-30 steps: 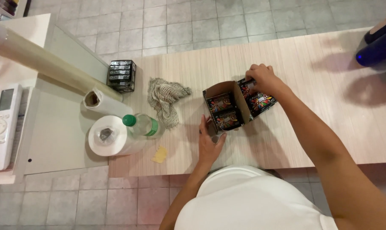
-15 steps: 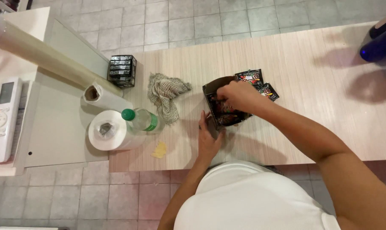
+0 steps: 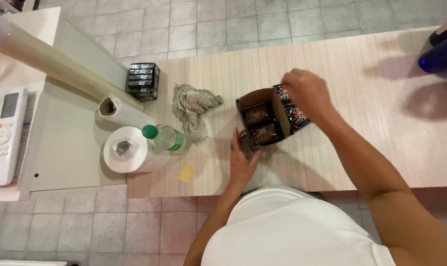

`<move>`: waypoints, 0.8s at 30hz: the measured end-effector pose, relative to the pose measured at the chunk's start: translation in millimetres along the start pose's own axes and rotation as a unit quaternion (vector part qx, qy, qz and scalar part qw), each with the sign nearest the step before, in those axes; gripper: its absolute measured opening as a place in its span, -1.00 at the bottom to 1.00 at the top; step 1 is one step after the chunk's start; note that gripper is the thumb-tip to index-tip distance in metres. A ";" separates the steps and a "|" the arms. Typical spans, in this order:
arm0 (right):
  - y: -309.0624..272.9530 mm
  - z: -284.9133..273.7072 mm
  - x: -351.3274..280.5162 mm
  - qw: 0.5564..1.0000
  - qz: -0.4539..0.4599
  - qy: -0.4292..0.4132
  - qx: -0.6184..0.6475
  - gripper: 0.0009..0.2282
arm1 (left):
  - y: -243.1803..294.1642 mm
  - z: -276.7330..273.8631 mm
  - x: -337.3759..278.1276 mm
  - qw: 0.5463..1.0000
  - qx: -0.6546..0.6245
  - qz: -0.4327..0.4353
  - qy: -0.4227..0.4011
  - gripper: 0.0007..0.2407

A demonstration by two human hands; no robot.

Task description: Picking up small packets from a counter and placing them into a small cardboard box.

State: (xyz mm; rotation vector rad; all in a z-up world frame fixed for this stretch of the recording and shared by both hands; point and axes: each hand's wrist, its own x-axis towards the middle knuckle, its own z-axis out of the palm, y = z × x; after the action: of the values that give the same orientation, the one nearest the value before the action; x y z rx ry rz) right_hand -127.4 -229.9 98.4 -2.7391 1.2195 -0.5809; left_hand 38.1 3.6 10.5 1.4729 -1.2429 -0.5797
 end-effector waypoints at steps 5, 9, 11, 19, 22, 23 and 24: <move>63.1 30.2 -27.2 0.967 0.041 -0.232 -0.097 -0.56 | 0.0 -1.7 -2.2 1.000 0.011 -0.015 -0.006 -0.15; 78.0 37.3 -44.8 0.966 0.045 -0.243 -0.071 -0.44 | -1.2 -0.2 -1.8 1.000 0.012 -0.024 -0.010 -0.15; 84.0 39.4 -43.2 0.971 0.054 -0.232 -0.014 -0.55 | 1.2 0.2 0.1 1.000 0.009 -0.019 -0.008 -0.15; -26.7 -84.5 -10.3 0.977 0.010 0.033 0.212 -0.83 | -2.4 2.3 -3.2 1.000 0.007 -0.004 0.001 -0.17; -62.8 -60.2 9.3 0.952 -0.026 -0.056 0.301 -0.88 | 4.0 0.2 0.5 1.000 0.002 0.000 0.000 -0.19; -59.8 -27.4 14.8 0.975 -0.047 -0.145 0.161 -0.86 | 4.3 -0.4 -0.3 1.000 -0.001 -0.001 0.001 -0.19; -57.2 5.5 20.5 0.971 -0.065 -0.231 0.016 -0.82 | 4.5 -1.4 -1.0 1.000 -0.004 -0.002 0.003 -0.19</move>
State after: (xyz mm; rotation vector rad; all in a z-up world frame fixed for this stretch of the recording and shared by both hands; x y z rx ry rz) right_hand -72.9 -206.5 112.7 -2.7182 0.9133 0.0375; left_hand 37.2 5.6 14.8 1.4706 -1.2318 -0.5818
